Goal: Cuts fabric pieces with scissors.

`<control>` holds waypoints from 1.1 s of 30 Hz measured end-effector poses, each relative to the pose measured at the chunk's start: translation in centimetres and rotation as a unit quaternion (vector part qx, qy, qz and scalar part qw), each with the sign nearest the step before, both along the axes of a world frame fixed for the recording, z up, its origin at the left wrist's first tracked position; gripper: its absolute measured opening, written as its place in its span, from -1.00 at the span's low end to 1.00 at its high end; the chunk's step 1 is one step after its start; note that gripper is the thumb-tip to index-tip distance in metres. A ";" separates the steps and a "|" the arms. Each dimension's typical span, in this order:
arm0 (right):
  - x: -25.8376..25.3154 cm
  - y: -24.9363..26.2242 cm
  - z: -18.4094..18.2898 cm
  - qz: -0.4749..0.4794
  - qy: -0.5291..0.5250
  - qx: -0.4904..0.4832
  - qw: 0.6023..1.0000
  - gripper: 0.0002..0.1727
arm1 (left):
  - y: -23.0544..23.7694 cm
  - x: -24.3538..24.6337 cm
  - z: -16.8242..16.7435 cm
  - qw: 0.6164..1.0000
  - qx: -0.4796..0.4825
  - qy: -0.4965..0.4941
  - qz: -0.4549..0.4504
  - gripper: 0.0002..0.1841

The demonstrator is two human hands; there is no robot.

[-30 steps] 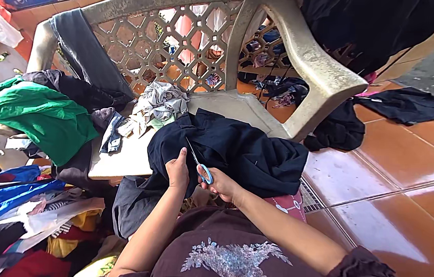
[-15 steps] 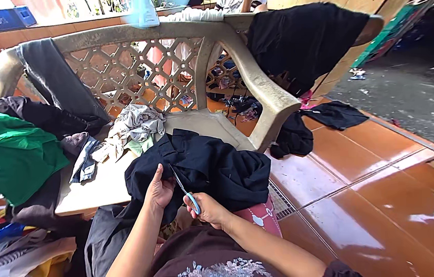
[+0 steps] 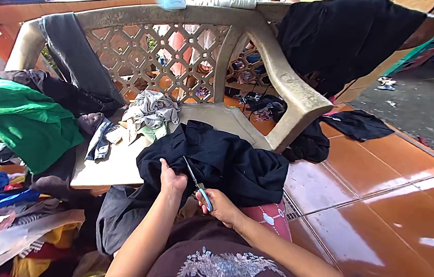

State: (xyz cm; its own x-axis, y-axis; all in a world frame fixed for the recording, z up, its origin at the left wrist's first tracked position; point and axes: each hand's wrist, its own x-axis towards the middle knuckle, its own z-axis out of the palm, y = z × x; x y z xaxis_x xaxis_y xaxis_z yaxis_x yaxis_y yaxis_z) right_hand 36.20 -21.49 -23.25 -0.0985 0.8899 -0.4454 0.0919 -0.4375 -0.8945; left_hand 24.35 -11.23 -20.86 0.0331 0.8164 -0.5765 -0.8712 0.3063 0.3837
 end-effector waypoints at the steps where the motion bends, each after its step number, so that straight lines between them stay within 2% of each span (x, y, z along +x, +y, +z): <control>1: 0.1 -0.1 0.1 0.000 -0.003 -0.002 1.000 -0.69 | 0.1 -0.5 -0.3 0.999 0.018 0.012 -0.032 -0.41; 4: 0.4 -0.3 0.1 -0.007 -0.001 -0.004 1.000 -0.70 | 0.5 -1.5 -0.4 0.982 0.082 0.094 -0.140 -0.60; 6: 0.6 -0.5 0.1 -0.011 0.003 -0.004 1.000 -0.69 | 0.9 -1.8 -0.3 0.953 0.110 0.211 -0.186 -0.61; 7: 0.6 -0.5 0.1 -0.010 0.001 -0.005 1.000 -0.68 | 1.1 -1.9 -0.3 0.929 0.123 0.294 -0.189 -0.56; 9: 0.6 -0.6 0.1 -0.004 -0.003 -0.009 1.000 -0.68 | 1.5 -2.3 -0.2 0.856 0.138 0.455 -0.203 -0.47; 10: 0.5 -0.6 0.1 -0.004 0.000 -0.011 1.000 -0.68 | 1.6 -2.3 0.0 0.822 0.137 0.508 -0.219 -0.45; 11: 0.5 -0.6 0.1 -0.006 0.006 -0.012 1.000 -0.69 | 1.7 -2.3 0.2 0.804 0.133 0.533 -0.228 -0.44; 12: 0.5 -0.6 0.1 -0.009 0.014 -0.013 1.000 -0.70 | 1.8 -2.2 0.3 0.808 0.129 0.529 -0.226 -0.44; 13: 0.6 -0.6 0.1 -0.009 0.021 -0.013 1.000 -0.70 | 1.8 -2.1 0.4 0.832 0.130 0.497 -0.209 -0.46; 15: 0.8 -0.6 0.1 -0.008 0.039 -0.010 0.999 -0.71 | 1.8 -2.0 0.1 0.910 0.161 0.354 -0.146 -0.52; 16: 0.9 -0.6 0.1 -0.008 0.051 -0.006 0.999 -0.71 | 1.7 -2.0 -0.2 0.937 0.195 0.263 -0.122 -0.56; 18: 1.0 -0.7 0.0 -0.011 0.079 0.007 0.997 -0.71 | 1.3 -2.1 -0.9 0.951 0.267 0.104 -0.115 -0.56; 21: 1.1 -0.6 0.2 -0.006 0.105 0.025 0.994 -0.72 | 0.6 -2.1 -1.0 0.946 0.287 -0.028 -0.147 -0.31; 24: 1.3 -0.7 0.7 0.019 0.134 0.009 0.991 -0.69 | 0.2 -1.7 -0.6 0.947 0.283 -0.067 -0.139 -0.25; 28: 1.7 -1.6 1.2 0.063 0.195 -0.016 0.979 -0.61 | 0.6 -0.9 -0.6 0.943 0.310 -0.084 -0.085 -0.39; 33: 1.3 -1.4 1.3 0.031 0.218 -0.001 0.975 -0.57 | 0.0 0.3 -0.5 0.933 0.343 -0.055 -0.094 -0.37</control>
State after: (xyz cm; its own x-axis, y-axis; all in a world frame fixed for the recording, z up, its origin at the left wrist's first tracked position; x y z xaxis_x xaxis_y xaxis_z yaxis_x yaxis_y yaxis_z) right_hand 37.51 -22.93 -21.97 -0.3323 0.8755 -0.3509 -0.2706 -0.4449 -0.8537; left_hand 24.66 -11.21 -21.36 0.2405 0.9660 0.0946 -0.8725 0.1725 0.4571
